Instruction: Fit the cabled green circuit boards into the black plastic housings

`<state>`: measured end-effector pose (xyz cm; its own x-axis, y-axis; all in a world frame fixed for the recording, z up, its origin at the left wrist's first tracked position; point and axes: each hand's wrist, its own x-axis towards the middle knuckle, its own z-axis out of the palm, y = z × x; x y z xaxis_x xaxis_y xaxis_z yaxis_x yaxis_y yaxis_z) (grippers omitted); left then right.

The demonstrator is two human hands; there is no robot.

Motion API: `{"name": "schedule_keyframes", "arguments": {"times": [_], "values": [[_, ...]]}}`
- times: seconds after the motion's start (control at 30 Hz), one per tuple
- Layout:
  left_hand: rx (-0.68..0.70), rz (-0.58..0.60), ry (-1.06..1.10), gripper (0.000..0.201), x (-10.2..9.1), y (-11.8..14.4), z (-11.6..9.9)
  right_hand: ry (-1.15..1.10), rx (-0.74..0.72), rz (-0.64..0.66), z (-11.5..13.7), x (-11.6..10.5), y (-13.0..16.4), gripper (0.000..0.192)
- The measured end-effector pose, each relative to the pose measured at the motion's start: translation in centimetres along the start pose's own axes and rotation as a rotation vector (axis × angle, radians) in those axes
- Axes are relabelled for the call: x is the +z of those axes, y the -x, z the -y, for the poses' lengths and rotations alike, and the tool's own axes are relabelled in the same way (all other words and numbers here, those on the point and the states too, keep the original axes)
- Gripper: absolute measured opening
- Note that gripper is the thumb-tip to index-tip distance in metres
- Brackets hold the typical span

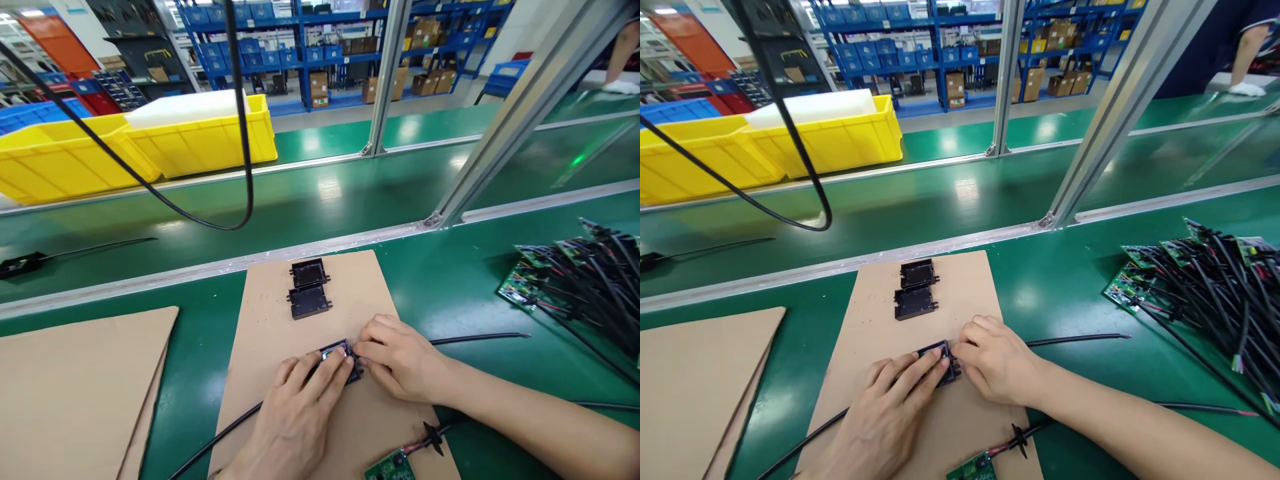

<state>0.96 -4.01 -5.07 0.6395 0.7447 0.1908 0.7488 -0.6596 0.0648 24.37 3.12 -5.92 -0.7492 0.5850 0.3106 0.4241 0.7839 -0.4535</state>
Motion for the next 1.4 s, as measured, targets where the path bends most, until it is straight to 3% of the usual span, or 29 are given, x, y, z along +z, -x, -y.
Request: {"name": "schedule_keyframes", "arguments": {"times": [0.3, 0.43, 0.53, 0.63, 0.7, 0.77, 0.87, 0.93, 1.0, 1.07, 1.23, 1.27, 1.33, 1.4], "values": [[0.042, 0.012, 0.054, 0.049, -0.6, -1.1, 0.1, 0.106, -0.002, 0.019, 0.1, -0.3, -0.2, 0.022], [-0.100, -0.054, 0.092, 0.059, -0.8, -0.4, 0.2, 0.127, 0.014, 0.013, 0.9, -1.3, -0.1, 0.018], [-0.230, -0.090, 0.221, 0.069, -2.2, -0.2, 1.0, 0.103, 0.011, 0.023, 1.5, -3.2, -0.8, 0.017], [-0.301, -0.005, 0.293, 0.061, -5.2, -2.0, 4.3, 0.259, 0.022, 0.116, 0.4, -6.7, -3.4, 0.013], [-0.404, 0.067, 0.188, 0.065, -7.4, -4.6, 8.0, 0.437, 0.124, 0.166, -2.0, -9.7, -6.3, 0.016], [-0.465, 0.116, 0.071, 0.071, -9.0, -7.9, 12.4, 0.505, 0.215, 0.120, -5.1, -12.5, -9.5, 0.016], [-0.484, 0.123, 0.040, 0.070, -8.8, -12.5, 17.7, 0.564, 0.312, 0.059, -9.5, -15.2, -13.0, 0.020], [-0.484, 0.091, 0.025, 0.066, -7.3, -14.1, 19.1, 0.577, 0.371, 0.033, -11.3, -15.3, -13.6, 0.028], [-0.466, 0.040, 0.022, 0.059, -5.3, -13.9, 18.5, 0.553, 0.399, 0.031, -11.6, -14.3, -12.6, 0.033], [-0.409, -0.003, 0.052, 0.052, -3.6, -12.2, 16.5, 0.484, 0.372, 0.072, -10.1, -12.5, -10.4, 0.032], [-0.194, -0.044, 0.193, 0.046, -1.7, -6.4, 9.8, 0.142, 0.112, 0.366, -1.0, -8.1, -2.3, 0.007], [-0.182, -0.063, 0.210, 0.038, -1.3, -5.7, 8.7, -0.017, 0.063, 0.430, 0.9, -7.3, -0.7, 0.013], [-0.182, -0.106, 0.237, 0.018, -0.6, -4.6, 6.9, -0.135, 0.068, 0.489, 3.8, -5.9, 2.1, 0.020], [-0.186, -0.135, 0.270, 0.018, -0.1, -3.8, 5.2, -0.122, 0.117, 0.459, 5.4, -4.6, 3.9, 0.018]]}}
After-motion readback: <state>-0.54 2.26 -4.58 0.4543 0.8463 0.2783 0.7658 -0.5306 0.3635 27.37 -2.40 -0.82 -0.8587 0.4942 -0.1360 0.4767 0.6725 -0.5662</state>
